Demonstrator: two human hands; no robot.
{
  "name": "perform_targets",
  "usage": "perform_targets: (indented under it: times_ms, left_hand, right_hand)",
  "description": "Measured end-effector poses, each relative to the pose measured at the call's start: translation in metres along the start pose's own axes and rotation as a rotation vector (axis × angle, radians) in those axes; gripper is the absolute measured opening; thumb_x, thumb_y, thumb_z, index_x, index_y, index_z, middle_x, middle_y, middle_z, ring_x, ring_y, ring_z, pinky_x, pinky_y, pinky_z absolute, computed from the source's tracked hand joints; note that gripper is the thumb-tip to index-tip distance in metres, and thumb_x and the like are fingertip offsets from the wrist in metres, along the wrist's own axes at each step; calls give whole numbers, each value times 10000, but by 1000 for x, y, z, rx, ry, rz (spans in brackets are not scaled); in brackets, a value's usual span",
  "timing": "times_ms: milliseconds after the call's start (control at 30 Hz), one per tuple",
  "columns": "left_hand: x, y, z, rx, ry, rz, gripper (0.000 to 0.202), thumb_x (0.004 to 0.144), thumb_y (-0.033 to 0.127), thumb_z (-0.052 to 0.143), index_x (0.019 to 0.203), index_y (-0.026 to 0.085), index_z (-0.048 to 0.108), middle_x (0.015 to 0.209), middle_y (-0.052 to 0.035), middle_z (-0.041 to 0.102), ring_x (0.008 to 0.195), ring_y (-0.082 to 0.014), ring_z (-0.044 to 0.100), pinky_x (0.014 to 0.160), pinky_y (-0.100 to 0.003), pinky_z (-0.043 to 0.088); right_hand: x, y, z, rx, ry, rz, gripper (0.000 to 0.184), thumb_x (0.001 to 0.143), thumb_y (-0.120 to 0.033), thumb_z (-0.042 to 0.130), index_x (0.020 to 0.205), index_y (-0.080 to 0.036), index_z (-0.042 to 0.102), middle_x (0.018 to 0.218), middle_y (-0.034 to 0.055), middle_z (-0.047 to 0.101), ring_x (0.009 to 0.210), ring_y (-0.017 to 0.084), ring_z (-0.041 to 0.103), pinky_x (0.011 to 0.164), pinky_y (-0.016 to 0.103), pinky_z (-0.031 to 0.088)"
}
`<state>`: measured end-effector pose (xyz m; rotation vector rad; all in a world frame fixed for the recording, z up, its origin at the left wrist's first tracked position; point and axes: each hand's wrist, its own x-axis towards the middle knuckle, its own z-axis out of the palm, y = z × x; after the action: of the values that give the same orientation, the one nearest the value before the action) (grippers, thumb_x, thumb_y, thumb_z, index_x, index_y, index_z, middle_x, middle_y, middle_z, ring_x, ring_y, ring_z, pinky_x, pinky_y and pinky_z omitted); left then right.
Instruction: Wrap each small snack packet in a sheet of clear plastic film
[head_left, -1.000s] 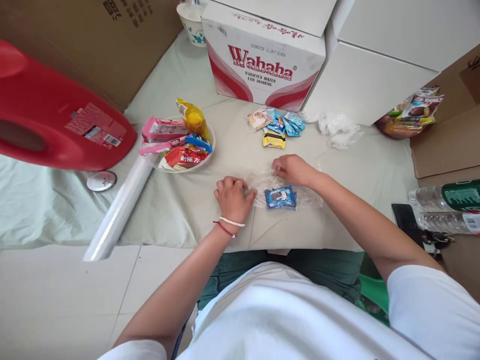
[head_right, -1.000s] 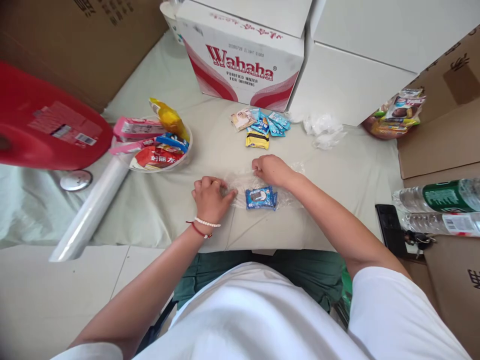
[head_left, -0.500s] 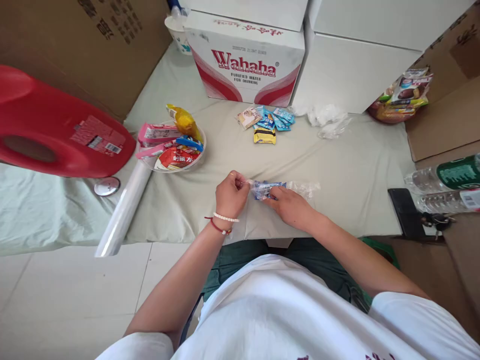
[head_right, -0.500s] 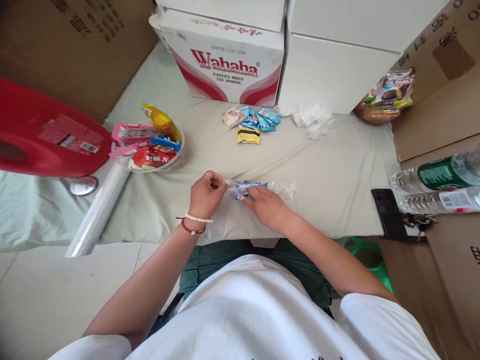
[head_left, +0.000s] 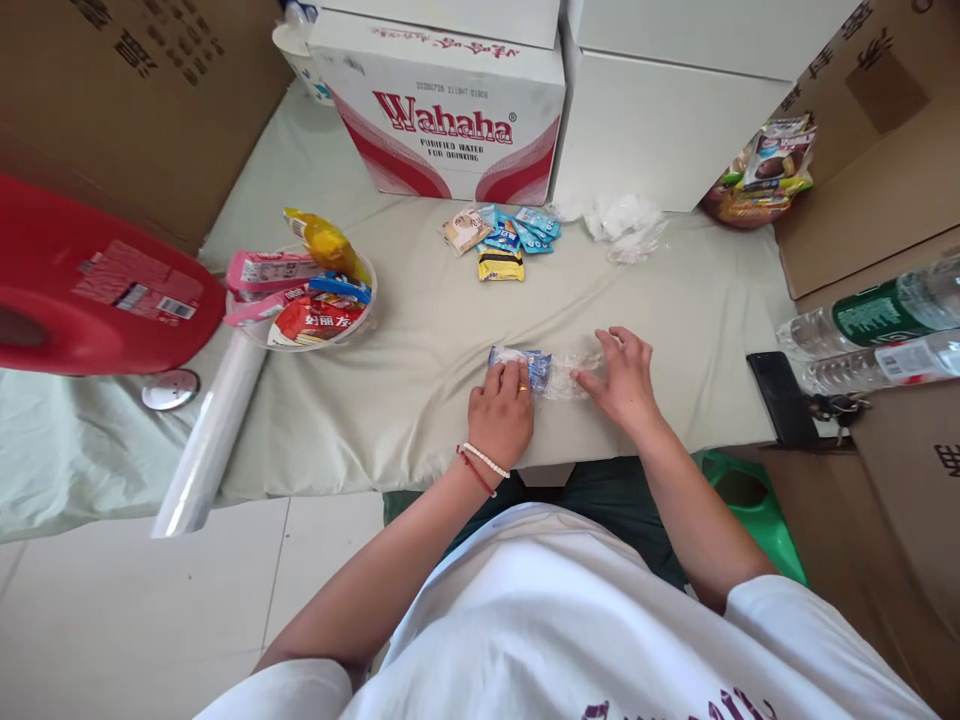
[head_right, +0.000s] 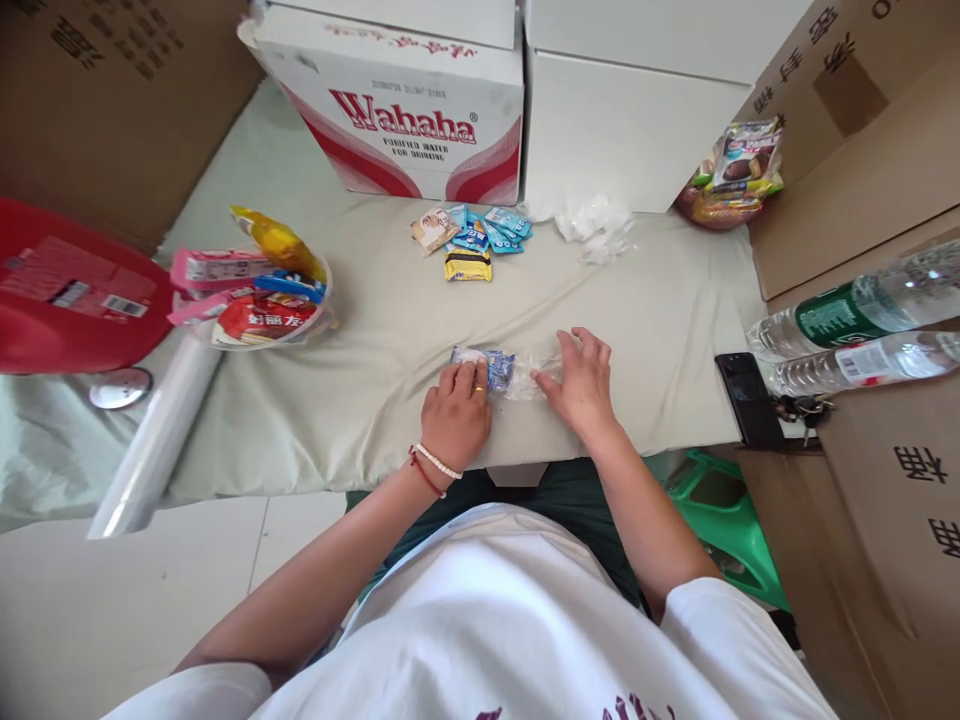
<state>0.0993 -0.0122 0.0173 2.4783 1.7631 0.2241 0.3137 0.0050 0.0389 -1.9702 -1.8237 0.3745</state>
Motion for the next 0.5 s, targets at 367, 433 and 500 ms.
perform_targets:
  times_ms: [367, 433, 500]
  left_hand:
    - [-5, -7, 15, -141, 128, 61, 506, 1032, 109, 351, 1499, 107, 547, 1484, -214, 620, 1449, -297, 527, 1155, -519, 372]
    - [-9, -12, 15, -196, 147, 83, 457, 997, 112, 414, 1400, 104, 628, 1529, -214, 585, 1498, -298, 482, 1248, -528, 280]
    - [-16, -22, 10, -261, 169, 92, 462, 940, 141, 500, 1380, 101, 635, 1569, -218, 544, 1542, -326, 422, 1294, -571, 191]
  right_hand:
    - [39, -86, 0, -63, -267, -209, 197, 915, -174, 590, 1092, -209, 668, 1058, 79, 681, 904, 238, 624, 789, 319, 459]
    - [44, -111, 16, -199, -358, -260, 222, 948, -135, 543, 1106, -185, 691, 1089, 111, 671, 898, 250, 619, 779, 333, 463]
    - [42, -125, 33, -303, -415, -311, 242, 994, -126, 489, 1092, -152, 709, 1091, 144, 661, 947, 272, 611, 819, 354, 476]
